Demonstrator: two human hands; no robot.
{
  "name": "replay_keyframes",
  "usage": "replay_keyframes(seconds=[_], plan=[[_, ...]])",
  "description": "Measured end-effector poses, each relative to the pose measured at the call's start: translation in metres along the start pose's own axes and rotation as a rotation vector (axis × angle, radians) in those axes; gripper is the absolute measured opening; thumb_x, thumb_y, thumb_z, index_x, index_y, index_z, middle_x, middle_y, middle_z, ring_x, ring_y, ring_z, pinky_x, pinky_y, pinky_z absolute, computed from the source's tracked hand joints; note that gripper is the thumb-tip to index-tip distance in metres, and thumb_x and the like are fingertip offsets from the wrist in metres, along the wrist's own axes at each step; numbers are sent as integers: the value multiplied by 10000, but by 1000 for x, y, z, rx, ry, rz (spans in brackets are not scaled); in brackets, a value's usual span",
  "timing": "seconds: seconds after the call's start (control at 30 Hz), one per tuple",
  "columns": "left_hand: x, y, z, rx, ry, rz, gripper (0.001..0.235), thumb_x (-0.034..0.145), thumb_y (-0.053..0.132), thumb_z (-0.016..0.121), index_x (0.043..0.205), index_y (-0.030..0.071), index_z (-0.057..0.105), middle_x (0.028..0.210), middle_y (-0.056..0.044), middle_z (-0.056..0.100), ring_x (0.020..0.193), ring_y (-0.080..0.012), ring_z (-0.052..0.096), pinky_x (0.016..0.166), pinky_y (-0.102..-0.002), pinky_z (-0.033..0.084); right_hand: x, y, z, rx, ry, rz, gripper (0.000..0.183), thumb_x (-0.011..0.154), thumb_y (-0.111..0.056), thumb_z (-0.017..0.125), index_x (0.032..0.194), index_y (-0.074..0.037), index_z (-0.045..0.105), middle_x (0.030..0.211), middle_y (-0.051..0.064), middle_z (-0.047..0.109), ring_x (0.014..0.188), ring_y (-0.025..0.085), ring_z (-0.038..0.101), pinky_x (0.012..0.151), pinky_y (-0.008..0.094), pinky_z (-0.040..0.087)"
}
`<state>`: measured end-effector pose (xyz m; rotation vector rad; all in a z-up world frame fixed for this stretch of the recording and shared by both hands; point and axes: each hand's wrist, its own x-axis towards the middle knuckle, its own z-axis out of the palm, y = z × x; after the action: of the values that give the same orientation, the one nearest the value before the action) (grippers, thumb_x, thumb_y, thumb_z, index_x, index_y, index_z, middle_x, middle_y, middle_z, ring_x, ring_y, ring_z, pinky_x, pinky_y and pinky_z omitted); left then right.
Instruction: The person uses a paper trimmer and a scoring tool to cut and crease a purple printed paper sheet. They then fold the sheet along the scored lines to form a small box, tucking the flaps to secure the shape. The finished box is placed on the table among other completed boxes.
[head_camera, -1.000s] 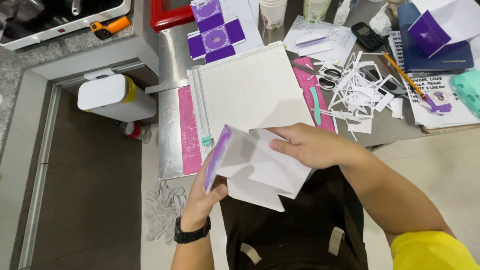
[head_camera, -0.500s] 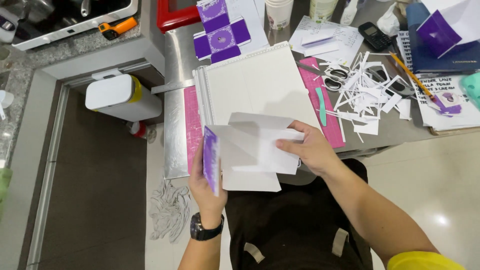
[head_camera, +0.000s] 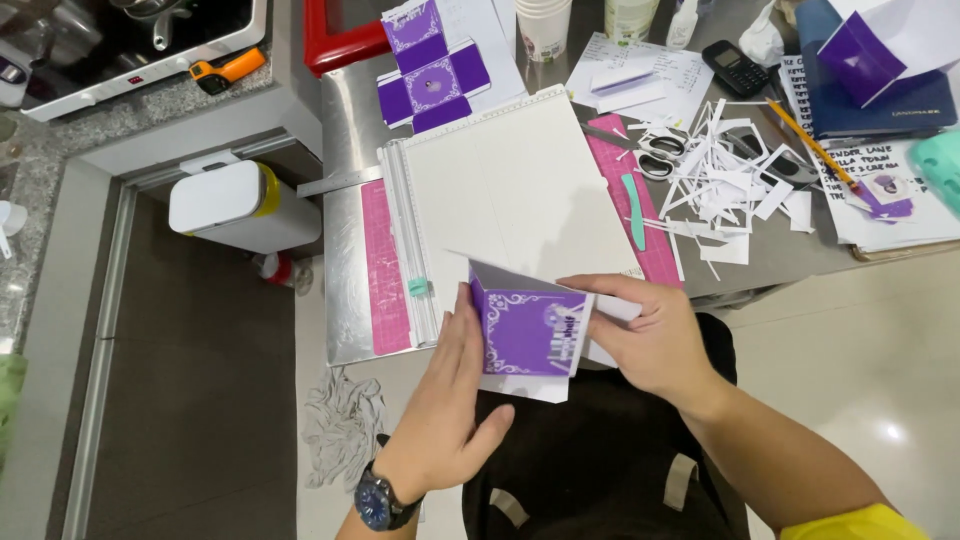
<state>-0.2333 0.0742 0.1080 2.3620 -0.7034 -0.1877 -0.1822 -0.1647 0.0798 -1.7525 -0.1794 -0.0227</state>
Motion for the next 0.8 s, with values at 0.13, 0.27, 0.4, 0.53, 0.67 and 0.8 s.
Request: replay_keyframes(seconds=[0.13,0.27,0.4,0.53,0.67,0.8], plan=[[1,-35,15,-309,350,110,538,1074,532,383,1441,139,355,1609,-219,284,1371,-349,437,1108,-472,486,5,16,-12,50,-22,-39,251,875,-102,741,1122,-73,772,1094,67,812,1036,161,765,856,274,639],[4,-32,-1,-714,456,112,900,919,500,725,1613,190,244,1504,-202,497,737,-106,638,711,-256,639,10,28,-16,112,-67,-24,225,848,-147,811,1067,-98,786,961,29,789,751,96,662,629,207,478],[11,-25,-10,-822,106,-10,952,920,530,691,1614,145,166,1439,-214,533,1176,-337,674,961,-473,670,7,31,-9,366,-173,0,224,864,-140,773,1065,-45,744,891,114,803,743,203,788,524,278,640],[15,-30,-3,-642,115,-157,221,933,255,686,1044,72,741,976,-46,799,838,-165,769,722,-273,654,3,29,-11,420,-199,43,247,973,-172,628,1196,-69,653,952,109,785,823,184,777,650,305,655],[19,-35,3,-627,225,-306,167,908,162,717,1036,91,798,1014,-28,828,928,-165,793,824,-299,671,-5,41,-18,778,-249,103,448,1055,-266,506,1451,-59,474,1194,158,657,999,218,676,786,345,582],[29,-20,1,-811,347,-320,150,866,105,796,919,-35,801,709,-129,786,671,-103,609,631,-307,625,-6,39,-3,816,-260,-59,826,680,-1,713,1423,102,368,1108,289,709,1034,323,746,862,476,621]])
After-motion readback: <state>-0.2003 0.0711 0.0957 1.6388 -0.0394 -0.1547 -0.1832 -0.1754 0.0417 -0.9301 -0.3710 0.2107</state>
